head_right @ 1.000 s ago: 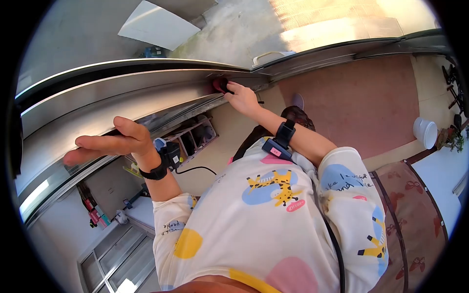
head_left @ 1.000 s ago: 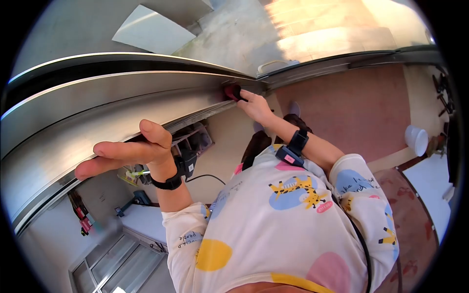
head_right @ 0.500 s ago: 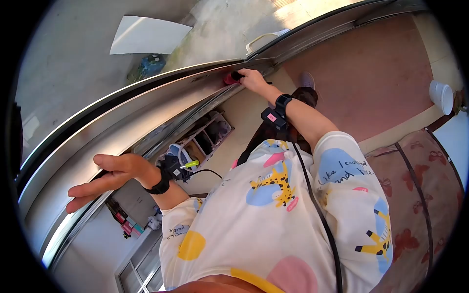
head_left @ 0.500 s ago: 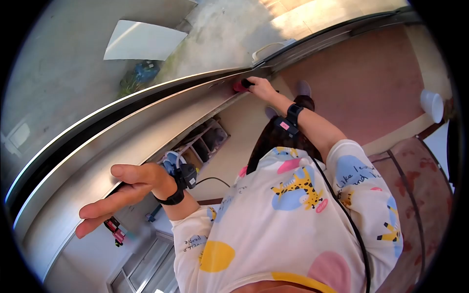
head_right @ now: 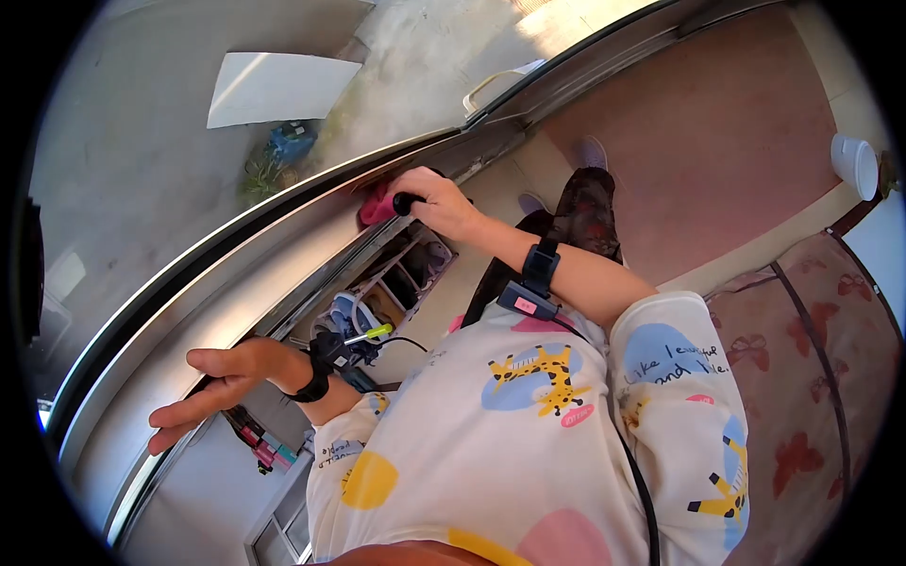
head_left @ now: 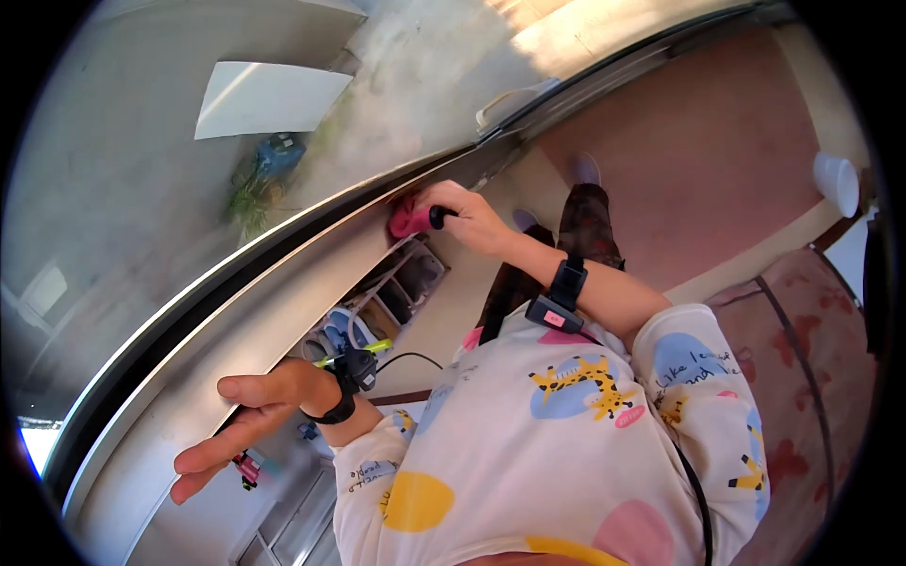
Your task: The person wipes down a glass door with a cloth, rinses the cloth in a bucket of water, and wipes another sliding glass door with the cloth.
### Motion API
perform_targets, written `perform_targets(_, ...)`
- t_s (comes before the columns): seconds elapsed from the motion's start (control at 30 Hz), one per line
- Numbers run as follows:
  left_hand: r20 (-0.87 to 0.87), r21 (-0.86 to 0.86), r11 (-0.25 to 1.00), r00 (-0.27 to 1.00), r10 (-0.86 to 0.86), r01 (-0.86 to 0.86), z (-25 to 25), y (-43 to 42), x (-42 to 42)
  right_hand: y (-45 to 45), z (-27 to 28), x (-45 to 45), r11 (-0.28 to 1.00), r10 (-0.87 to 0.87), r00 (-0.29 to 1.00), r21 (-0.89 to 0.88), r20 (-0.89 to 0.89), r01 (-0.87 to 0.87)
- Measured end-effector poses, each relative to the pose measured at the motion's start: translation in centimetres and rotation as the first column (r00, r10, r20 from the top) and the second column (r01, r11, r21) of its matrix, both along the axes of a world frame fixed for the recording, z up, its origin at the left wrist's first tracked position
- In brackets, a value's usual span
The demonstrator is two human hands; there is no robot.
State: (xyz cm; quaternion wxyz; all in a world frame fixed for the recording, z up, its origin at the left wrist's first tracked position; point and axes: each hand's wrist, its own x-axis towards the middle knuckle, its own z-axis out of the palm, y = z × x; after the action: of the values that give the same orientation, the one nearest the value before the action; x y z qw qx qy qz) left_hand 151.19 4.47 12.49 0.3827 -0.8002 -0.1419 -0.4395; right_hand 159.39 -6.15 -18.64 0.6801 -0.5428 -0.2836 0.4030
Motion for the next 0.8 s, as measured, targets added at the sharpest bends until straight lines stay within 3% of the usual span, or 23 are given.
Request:
perform_targets(0.03, 0.012, -0.006, 1.000, 1.000, 0.005, -0.005, -0.1, -0.1, 0.1, -0.1, -2.7, 0.2, 0.981, 0.010, 0.999, -0.193, -0.039, -0.018)
perform_targets(0.07, -0.002, 0.011, 1.000, 1.000, 0.024, -0.024, 0.1, -0.1, -0.1, 0.1, -2.3, -0.7, 0.985, 0.009, 0.999, -0.172, -0.035, -0.015)
perform_targets(0.1, -0.006, 0.017, 0.999, 0.999, 0.037, -0.037, 0.4, -0.1, -0.4, -0.9, -7.8, 0.6, 0.938, 0.080, 0.997, -0.338, 0.006, -0.073)
perform_targets(0.13, 0.007, 0.012, 0.999, 0.999, 0.033, -0.033, -0.1, 0.0, -0.1, -0.6, -8.0, 0.3, 0.925, 0.041, 0.997, -0.379, 0.060, -0.015)
perform_targets(0.2, 0.027, 0.012, 0.998, 0.998, 0.055, -0.056, -0.2, -0.2, -0.1, -0.3, -7.9, 0.1, 0.832, 0.140, 0.987, -0.550, 0.077, -0.075)
perform_targets(0.23, 0.000, 0.024, 0.998, 0.999, 0.050, -0.050, -0.1, -0.1, -0.4, -0.2, -6.4, -0.3, 0.834, 0.141, 0.986, -0.547, 0.085, -0.072)
perform_targets(0.3, 0.021, 0.022, 0.999, 0.999, 0.037, -0.038, -0.4, 0.1, -0.4, -0.6, -1.2, -0.9, 0.946, -0.004, 0.996, -0.322, 0.094, 0.034)
perform_targets(0.4, 0.013, 0.015, 1.000, 1.000, 0.012, -0.012, -0.3, 0.2, -0.6, -1.3, 9.3, -0.1, 0.998, 0.014, 0.958, -0.067, 0.286, 0.005)
perform_targets(0.53, 0.089, -0.002, 0.999, 0.995, 0.048, -0.048, -0.9, -0.2, 0.1, -0.8, 19.7, 0.2, 0.902, -0.137, 0.949, 0.432, 0.285, 0.000)
perform_targets(0.6, 0.117, -0.054, 0.998, 0.993, 0.023, -0.017, -1.3, -0.4, 0.1, 0.2, 19.9, 0.5, 0.842, -0.163, 0.953, 0.539, 0.254, 0.000)
perform_targets(0.67, 0.037, -0.006, 1.000, 0.999, 0.001, -0.001, -0.7, -0.4, 0.6, 1.0, 17.1, 0.6, 0.816, -0.127, 0.978, 0.578, 0.165, 0.008)
perform_targets(0.8, 0.041, -0.011, 0.999, 0.998, -0.049, 0.049, -0.5, 0.3, 0.1, 0.8, 7.4, -0.4, 0.926, -0.092, 0.995, 0.371, 0.043, 0.070)
